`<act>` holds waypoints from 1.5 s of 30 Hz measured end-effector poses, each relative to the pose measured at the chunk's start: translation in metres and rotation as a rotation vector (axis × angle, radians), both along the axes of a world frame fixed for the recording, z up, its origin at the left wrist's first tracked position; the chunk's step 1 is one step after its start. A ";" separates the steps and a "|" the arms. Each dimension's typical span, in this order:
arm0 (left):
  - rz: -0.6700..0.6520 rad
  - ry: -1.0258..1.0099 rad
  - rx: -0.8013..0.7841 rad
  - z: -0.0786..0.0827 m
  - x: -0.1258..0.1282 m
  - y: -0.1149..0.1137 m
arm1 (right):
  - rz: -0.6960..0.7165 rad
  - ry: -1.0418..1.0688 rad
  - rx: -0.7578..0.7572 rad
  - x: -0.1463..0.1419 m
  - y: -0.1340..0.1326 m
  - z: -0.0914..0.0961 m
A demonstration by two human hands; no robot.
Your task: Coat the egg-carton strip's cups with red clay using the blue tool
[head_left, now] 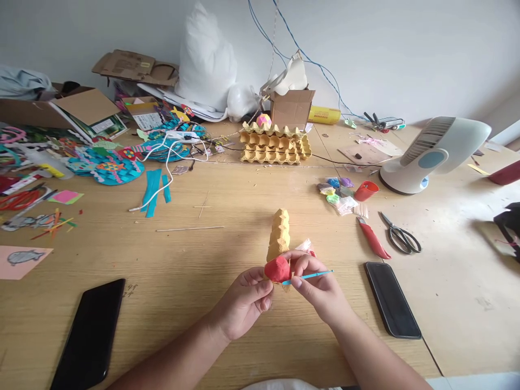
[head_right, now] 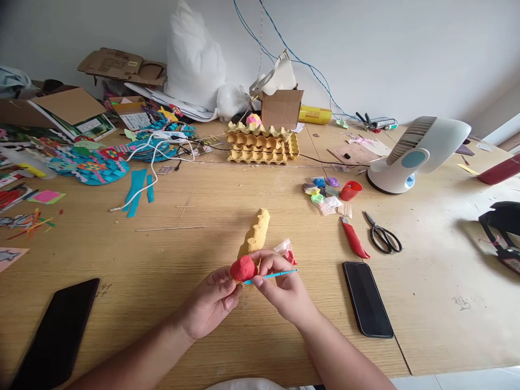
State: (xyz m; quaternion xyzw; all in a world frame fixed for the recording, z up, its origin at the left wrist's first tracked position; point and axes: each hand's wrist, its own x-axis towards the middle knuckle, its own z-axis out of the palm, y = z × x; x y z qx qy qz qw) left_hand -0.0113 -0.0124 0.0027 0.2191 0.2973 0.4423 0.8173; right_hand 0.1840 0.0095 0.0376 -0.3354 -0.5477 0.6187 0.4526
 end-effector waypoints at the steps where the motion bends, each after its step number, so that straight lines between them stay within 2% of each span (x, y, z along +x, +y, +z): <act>1: 0.000 0.003 -0.009 0.000 0.000 0.000 | -0.016 -0.028 0.018 0.000 0.000 0.001; 4: -0.002 0.004 -0.030 -0.001 0.001 0.000 | -0.038 -0.063 0.039 -0.001 -0.001 0.002; 14: -0.035 0.019 0.016 -0.004 -0.001 -0.002 | -0.029 0.010 -0.041 -0.001 0.001 0.003; 20: -0.067 -0.051 0.014 -0.009 -0.002 -0.002 | -0.020 0.047 -0.069 0.000 0.001 0.002; 22: -0.067 -0.109 -0.023 -0.009 -0.002 -0.001 | -0.022 0.033 -0.051 0.000 0.001 0.002; 26: -0.025 -0.222 -0.222 -0.004 0.000 -0.001 | -0.024 0.025 -0.043 0.000 0.001 0.002; 30: -0.019 -0.238 -0.347 0.000 0.002 0.001 | -0.011 -0.011 -0.024 0.004 0.005 0.000; 37: 0.024 -0.237 -0.384 0.001 0.004 0.004 | -0.006 -0.054 0.037 0.011 0.014 -0.003; 45: 0.018 -0.224 -0.394 0.010 0.005 0.002 | -0.020 -0.127 0.041 0.008 0.015 -0.003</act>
